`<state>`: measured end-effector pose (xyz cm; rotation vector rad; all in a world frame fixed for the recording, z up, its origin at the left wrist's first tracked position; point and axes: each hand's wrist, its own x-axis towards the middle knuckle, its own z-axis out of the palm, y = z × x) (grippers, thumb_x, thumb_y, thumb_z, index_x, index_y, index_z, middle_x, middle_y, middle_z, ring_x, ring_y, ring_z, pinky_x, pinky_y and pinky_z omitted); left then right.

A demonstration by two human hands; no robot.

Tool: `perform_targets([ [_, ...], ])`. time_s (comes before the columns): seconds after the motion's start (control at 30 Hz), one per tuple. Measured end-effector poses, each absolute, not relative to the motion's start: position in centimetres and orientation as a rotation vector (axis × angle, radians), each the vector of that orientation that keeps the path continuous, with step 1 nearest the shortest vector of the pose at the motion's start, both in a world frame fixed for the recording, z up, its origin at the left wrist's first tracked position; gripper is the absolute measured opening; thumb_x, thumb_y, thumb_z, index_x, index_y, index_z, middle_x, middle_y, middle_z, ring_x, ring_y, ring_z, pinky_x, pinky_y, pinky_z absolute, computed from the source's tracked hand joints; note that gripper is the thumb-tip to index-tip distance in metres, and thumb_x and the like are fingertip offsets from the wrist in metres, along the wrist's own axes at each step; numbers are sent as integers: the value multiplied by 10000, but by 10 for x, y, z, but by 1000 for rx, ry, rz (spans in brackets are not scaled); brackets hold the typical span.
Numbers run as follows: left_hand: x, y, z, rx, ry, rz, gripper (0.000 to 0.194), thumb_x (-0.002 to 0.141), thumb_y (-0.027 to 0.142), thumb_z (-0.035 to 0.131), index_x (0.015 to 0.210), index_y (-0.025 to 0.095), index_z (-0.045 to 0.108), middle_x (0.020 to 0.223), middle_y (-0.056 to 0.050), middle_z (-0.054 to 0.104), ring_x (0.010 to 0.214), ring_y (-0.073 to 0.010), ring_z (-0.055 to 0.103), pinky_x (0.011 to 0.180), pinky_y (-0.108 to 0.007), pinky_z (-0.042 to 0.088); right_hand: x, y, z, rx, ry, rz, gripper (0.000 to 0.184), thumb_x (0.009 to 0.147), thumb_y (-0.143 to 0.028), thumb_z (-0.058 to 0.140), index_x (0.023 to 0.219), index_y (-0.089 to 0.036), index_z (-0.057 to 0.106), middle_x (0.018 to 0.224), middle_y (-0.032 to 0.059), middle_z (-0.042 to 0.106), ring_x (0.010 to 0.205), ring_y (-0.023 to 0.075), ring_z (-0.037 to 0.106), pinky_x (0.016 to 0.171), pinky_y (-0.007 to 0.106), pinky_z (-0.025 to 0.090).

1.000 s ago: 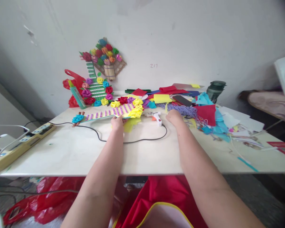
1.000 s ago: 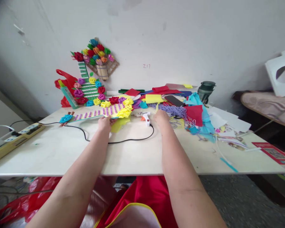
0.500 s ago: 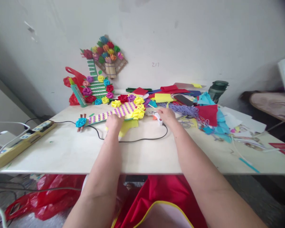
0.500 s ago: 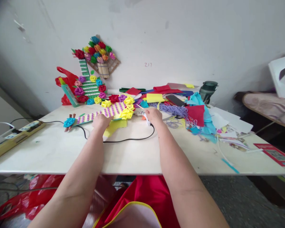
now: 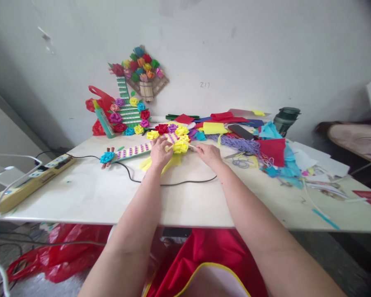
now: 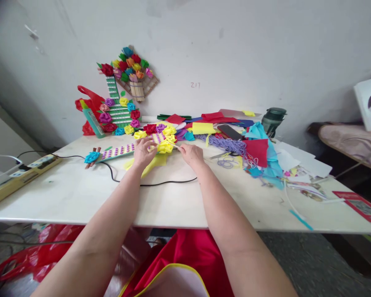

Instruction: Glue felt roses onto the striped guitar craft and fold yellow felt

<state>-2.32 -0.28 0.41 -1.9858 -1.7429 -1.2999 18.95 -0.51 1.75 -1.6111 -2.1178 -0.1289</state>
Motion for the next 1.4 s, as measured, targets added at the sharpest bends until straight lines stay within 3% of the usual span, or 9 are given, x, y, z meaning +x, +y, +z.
perform_targets([
  [0.17, -24, 2, -2, -2042, -1698, -1312, 122, 668, 233, 622, 785, 220, 654, 1289, -40, 524, 1278, -282, 301, 1072, -434, 265, 188, -5, 18, -1605, -2128, -163, 335, 896, -426, 401, 992, -288, 691, 954, 31, 698, 848, 195, 608, 650, 276, 380],
  [0.33, -23, 0, -2, -2126, -1715, -1283, 157, 648, 205, 614, 800, 229, 643, 1351, -20, 475, 1303, -285, 277, 1077, -460, 247, 189, -5, 18, -1585, -2114, -189, 313, 890, -417, 423, 985, -310, 701, 993, 14, 694, 866, 190, 608, 668, 276, 397],
  [0.73, -21, 0, -4, -2140, -1672, -1334, 141, 668, 268, 696, 790, 220, 645, 1356, -41, 470, 1300, -288, 280, 1062, -463, 280, 190, -2, 18, -1534, -2123, -246, 287, 878, -416, 466, 989, -314, 709, 1003, 15, 679, 874, 172, 602, 686, 261, 392],
  [1.17, -23, 8, -8, -2157, -1705, -1364, 82, 763, 262, 606, 748, 226, 678, 1314, -41, 527, 1294, -274, 315, 1074, -484, 264, 187, -4, 21, -1550, -2119, -189, 271, 877, -395, 477, 1000, -318, 706, 1067, 20, 671, 976, 182, 588, 751, 265, 408],
  [1.4, -24, 10, -9, -2163, -1729, -1379, 76, 755, 269, 621, 744, 218, 676, 1316, -40, 525, 1303, -275, 298, 1088, -474, 244, 187, -1, 17, -1524, -2125, -209, 273, 873, -409, 478, 977, -310, 710, 1011, 12, 679, 923, 170, 594, 714, 251, 399],
])
